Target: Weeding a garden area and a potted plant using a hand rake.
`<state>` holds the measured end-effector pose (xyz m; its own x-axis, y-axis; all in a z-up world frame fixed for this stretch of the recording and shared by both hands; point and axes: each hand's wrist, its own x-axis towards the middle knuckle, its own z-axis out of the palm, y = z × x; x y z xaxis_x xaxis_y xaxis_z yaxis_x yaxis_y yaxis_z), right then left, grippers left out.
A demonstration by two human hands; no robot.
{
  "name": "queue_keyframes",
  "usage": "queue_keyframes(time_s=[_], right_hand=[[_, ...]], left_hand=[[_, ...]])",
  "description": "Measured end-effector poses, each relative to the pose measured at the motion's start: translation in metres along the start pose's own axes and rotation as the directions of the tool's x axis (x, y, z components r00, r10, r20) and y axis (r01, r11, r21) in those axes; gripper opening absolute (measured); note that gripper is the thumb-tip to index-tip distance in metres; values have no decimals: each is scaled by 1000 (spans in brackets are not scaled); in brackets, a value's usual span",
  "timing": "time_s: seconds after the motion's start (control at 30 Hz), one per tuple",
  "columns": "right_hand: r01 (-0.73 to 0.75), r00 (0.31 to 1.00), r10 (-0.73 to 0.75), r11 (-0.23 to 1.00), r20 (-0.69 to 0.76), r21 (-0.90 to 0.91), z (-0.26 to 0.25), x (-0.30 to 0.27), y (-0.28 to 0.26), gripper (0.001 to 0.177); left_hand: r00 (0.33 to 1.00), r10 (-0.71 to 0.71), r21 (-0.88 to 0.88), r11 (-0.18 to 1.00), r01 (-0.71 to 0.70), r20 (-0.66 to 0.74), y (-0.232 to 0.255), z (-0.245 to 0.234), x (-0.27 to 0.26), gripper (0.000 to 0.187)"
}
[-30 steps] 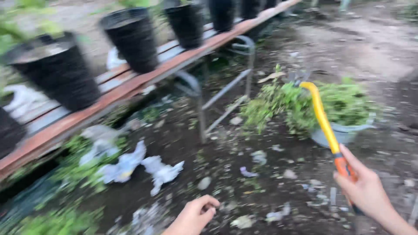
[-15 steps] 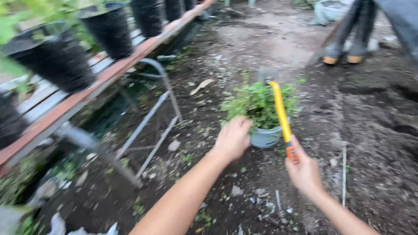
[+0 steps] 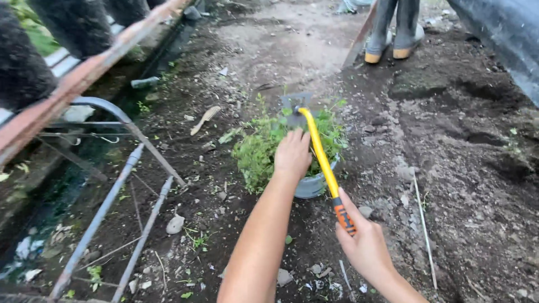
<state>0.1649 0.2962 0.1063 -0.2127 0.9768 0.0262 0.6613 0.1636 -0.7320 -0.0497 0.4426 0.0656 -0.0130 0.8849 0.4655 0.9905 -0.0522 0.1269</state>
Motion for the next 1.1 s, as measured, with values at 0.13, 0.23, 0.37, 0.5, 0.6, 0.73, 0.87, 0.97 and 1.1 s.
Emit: queue_keyframes(time_s=[0.13, 0.23, 0.37, 0.5, 0.6, 0.73, 0.87, 0.97, 1.1], right_hand=[[26, 996, -24, 999, -82, 33, 2, 11, 3, 77], [56, 994, -51, 998, -101, 43, -1, 15, -7, 77], [-24, 993, 29, 999, -114, 43, -29, 20, -41, 80], [3, 992, 6, 998, -123, 71, -32, 18, -38, 81], [29, 992, -11, 990, -127, 136, -33, 8, -30, 81], [-17, 995, 31, 989, -95, 145, -44, 2, -38, 81], [19, 997, -9, 990, -74, 138, -51, -10, -42, 84], [129, 992, -123, 958, -41, 255, -31, -24, -47, 84], [135, 972, -196, 919, 130, 371, 21, -59, -63, 83]], left_hand=[[998, -1, -83, 997, 6, 62, 20, 39, -9, 55], [988, -29, -122, 991, 48, 154, 21, 48, -30, 60], [956, 3, -174, 983, 50, 294, 4, 62, -37, 89], [858, 6, -157, 984, 87, 513, -8, 63, -23, 95], [698, -51, -109, 977, 182, 714, -1, 74, -22, 90], [785, -60, -165, 965, 203, 616, 5, 48, -21, 82], [976, 39, -346, 938, 39, 217, 4, -16, -73, 51], [970, 118, -382, 924, -28, 215, -19, -102, -148, 40], [907, -92, -273, 937, 219, 410, -69, -191, -252, 45]])
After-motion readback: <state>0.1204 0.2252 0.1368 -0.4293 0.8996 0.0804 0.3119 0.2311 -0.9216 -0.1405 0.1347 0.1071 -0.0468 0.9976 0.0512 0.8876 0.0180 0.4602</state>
